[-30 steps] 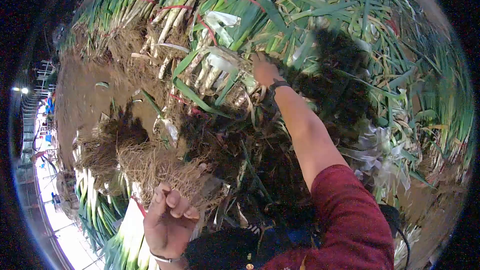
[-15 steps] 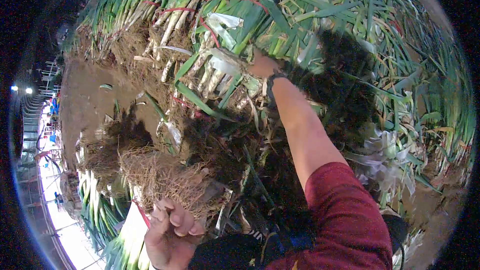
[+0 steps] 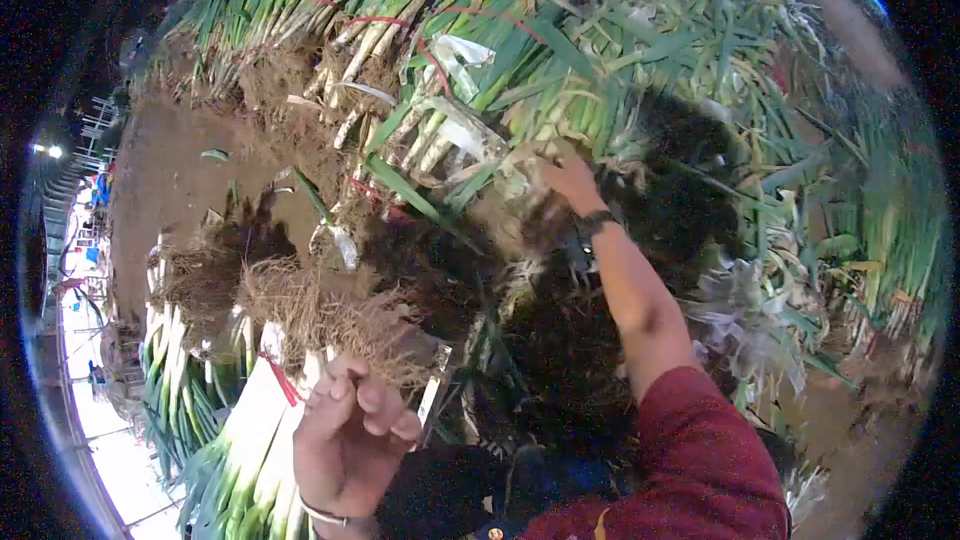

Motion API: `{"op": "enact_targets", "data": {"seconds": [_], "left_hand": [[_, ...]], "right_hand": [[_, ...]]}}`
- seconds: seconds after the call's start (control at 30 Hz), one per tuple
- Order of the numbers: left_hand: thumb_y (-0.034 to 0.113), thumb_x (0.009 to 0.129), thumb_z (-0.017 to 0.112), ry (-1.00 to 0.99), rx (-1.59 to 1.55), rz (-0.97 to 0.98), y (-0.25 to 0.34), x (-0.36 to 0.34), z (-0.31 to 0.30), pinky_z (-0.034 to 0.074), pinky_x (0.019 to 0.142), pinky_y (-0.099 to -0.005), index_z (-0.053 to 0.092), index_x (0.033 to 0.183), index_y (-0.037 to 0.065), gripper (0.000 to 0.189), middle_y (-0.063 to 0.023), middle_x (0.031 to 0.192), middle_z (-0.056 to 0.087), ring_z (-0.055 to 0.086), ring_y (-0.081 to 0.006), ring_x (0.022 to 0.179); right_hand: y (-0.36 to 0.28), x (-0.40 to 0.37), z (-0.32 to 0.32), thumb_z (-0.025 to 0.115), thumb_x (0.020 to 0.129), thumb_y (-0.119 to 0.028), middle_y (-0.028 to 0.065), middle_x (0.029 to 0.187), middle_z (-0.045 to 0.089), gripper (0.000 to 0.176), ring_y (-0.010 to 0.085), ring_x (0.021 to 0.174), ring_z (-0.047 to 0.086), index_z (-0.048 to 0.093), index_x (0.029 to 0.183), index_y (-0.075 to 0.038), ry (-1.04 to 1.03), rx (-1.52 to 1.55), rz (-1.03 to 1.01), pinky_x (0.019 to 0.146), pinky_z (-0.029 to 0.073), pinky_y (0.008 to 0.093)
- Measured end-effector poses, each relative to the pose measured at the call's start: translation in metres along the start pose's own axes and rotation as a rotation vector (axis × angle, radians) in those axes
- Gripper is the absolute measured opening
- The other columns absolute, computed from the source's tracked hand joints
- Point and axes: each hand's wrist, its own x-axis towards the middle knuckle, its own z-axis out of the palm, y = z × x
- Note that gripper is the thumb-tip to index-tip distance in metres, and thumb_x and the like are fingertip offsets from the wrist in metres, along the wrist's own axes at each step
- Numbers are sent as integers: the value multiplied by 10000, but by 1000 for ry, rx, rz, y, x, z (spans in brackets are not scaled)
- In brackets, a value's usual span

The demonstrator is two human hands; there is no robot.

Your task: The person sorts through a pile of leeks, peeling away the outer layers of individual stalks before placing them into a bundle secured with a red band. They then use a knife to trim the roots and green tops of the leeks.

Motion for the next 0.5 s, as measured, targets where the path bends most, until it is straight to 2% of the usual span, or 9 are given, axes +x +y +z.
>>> {"op": "enact_targets", "data": {"seconds": [0.03,0.13,0.2,0.27,0.33,0.37,0.43,0.47,0.5], "left_hand": [[229,938,597,-2,21,0,0,-3,1,443,691,-334,588,1048,115,159,18,797,533,461,-113,687],[222,938,598,-40,-13,-12,0,-11,0,447,690,-305,584,1061,115,165,22,809,540,467,-110,693],[195,946,593,-132,-106,-3,-7,-6,-8,462,687,-271,583,1088,95,173,11,843,578,517,-106,724],[149,942,601,-190,-228,-36,-14,-5,-16,490,701,-260,586,1111,60,192,-22,881,635,593,-110,766],[158,951,593,-245,-198,-42,-19,-7,-14,489,689,-252,586,1113,71,184,-12,891,640,591,-94,756],[157,952,592,-273,-177,-38,-24,-7,-13,490,687,-252,587,1113,74,181,-10,887,638,591,-93,754],[158,956,583,-276,-140,-41,-32,-8,-8,487,669,-251,590,1116,87,174,5,872,628,584,-91,740],[156,960,577,-280,-146,-74,-34,-8,-8,486,658,-251,591,1121,92,174,15,864,622,577,-94,727],[158,961,577,-265,-107,-75,-37,-10,-9,487,654,-251,592,1120,94,172,17,865,623,574,-94,724]], "right_hand": [[-8,-22,-28,703,828,-362,189,1233,612,674,278,1090,601,484,1367,-21,23,-32,-72,915,466,370],[-28,-79,-109,692,842,-350,154,1185,627,612,219,1026,604,535,1320,-1,-28,279,109,866,478,342],[-57,-125,-155,703,844,-303,132,1132,633,554,185,1000,593,567,1289,-3,40,261,124,834,480,322],[-77,-169,-183,714,840,-253,119,1097,635,501,167,967,593,595,1259,-5,94,279,158,810,484,312],[-87,-201,-192,724,831,-199,112,1079,634,456,165,927,604,616,1231,-8,144,344,181,794,489,313],[-71,-214,-191,729,816,-140,93,1045,666,442,158,860,621,619,1229,-26,154,344,203,787,498,314],[-4,-222,-168,721,816,-267,94,1112,670,468,215,863,652,619,1230,-76,217,-56,-2,817,505,344],[27,-233,-157,705,811,-310,144,1196,642,464,281,932,670,627,1222,-109,148,-243,-141,845,508,369],[30,-250,-140,675,799,-201,142,1136,662,387,289,954,659,647,1172,-104,67,-327,-83,846,510,367]]}}
